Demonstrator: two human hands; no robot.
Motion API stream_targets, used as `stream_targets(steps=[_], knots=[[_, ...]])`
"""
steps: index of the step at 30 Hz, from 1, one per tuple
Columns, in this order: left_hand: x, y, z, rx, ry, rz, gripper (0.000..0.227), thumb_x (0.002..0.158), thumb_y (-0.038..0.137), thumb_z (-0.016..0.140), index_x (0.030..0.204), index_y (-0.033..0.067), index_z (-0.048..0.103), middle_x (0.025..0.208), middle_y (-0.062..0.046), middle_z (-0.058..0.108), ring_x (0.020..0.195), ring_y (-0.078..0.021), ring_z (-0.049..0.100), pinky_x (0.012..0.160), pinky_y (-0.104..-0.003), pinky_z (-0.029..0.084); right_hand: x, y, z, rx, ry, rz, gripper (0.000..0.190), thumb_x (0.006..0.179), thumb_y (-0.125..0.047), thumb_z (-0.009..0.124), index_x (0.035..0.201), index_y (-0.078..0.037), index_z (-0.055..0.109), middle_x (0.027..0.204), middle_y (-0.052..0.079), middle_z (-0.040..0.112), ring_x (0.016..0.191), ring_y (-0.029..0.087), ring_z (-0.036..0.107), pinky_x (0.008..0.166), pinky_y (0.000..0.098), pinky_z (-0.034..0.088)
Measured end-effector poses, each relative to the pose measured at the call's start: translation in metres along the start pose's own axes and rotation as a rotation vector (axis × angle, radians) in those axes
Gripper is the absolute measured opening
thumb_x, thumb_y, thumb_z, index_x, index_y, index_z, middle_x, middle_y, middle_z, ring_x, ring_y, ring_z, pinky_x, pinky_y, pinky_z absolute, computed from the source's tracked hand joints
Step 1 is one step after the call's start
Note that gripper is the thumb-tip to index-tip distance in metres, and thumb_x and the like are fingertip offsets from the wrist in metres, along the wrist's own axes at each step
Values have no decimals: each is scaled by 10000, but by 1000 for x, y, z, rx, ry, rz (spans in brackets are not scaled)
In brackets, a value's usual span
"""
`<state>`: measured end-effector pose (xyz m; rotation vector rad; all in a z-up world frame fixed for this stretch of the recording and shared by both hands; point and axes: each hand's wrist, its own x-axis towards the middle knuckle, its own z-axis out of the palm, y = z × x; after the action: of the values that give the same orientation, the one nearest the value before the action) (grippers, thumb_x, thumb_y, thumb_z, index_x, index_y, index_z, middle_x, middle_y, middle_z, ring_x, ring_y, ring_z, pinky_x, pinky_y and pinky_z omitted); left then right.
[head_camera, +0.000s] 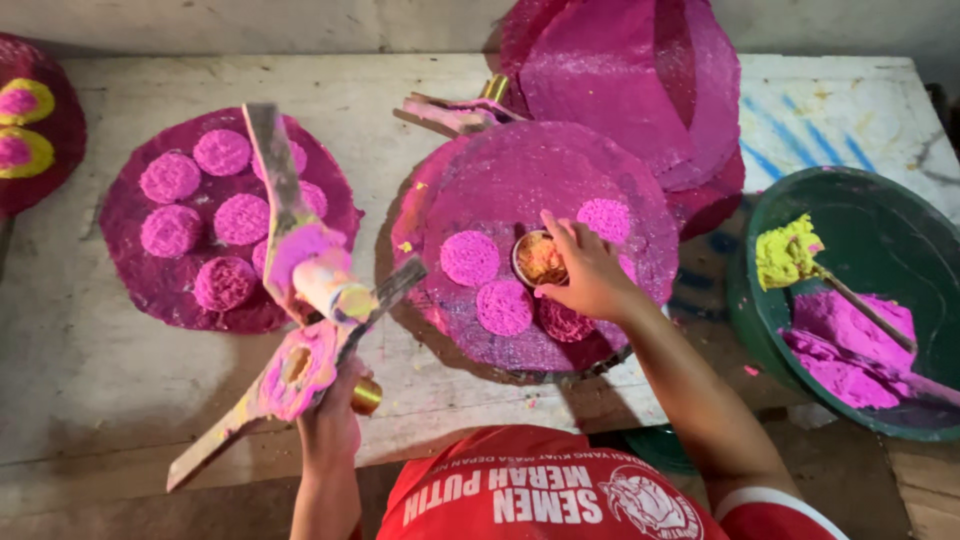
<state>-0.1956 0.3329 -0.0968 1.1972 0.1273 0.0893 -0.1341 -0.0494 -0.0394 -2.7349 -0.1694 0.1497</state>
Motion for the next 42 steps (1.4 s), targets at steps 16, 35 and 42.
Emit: stream_targets(steps=[16, 35, 42], knots=[[3, -21, -46, 125, 216, 4, 233, 893, 26, 652, 1124, 7, 631, 907, -60, 644, 763, -156, 618, 631, -315, 499, 57, 27, -7, 134, 275, 51, 452, 993, -332, 703, 1348, -76, 590, 1272, 174, 604, 1163, 352, 615, 985, 431, 495], [12, -30, -38, 388, -25, 42, 116, 973, 78, 653, 1064, 6, 653, 850, -32, 631, 691, -144, 590, 567, -309, 473, -14, -6, -18, 893, 439, 11, 649, 835, -101, 814, 1397, -42, 496, 1207, 94, 609, 1109, 233, 625, 903, 373, 538], [22, 12, -22, 771, -123, 558, 191, 933, 89, 613, 1110, 19, 625, 905, -53, 617, 767, -200, 593, 636, -346, 478, -92, 6, -147, 1510, 741, -342, 605, 909, -362, 844, 1352, -37, 591, 1279, 125, 659, 1227, 291, 653, 973, 399, 568]])
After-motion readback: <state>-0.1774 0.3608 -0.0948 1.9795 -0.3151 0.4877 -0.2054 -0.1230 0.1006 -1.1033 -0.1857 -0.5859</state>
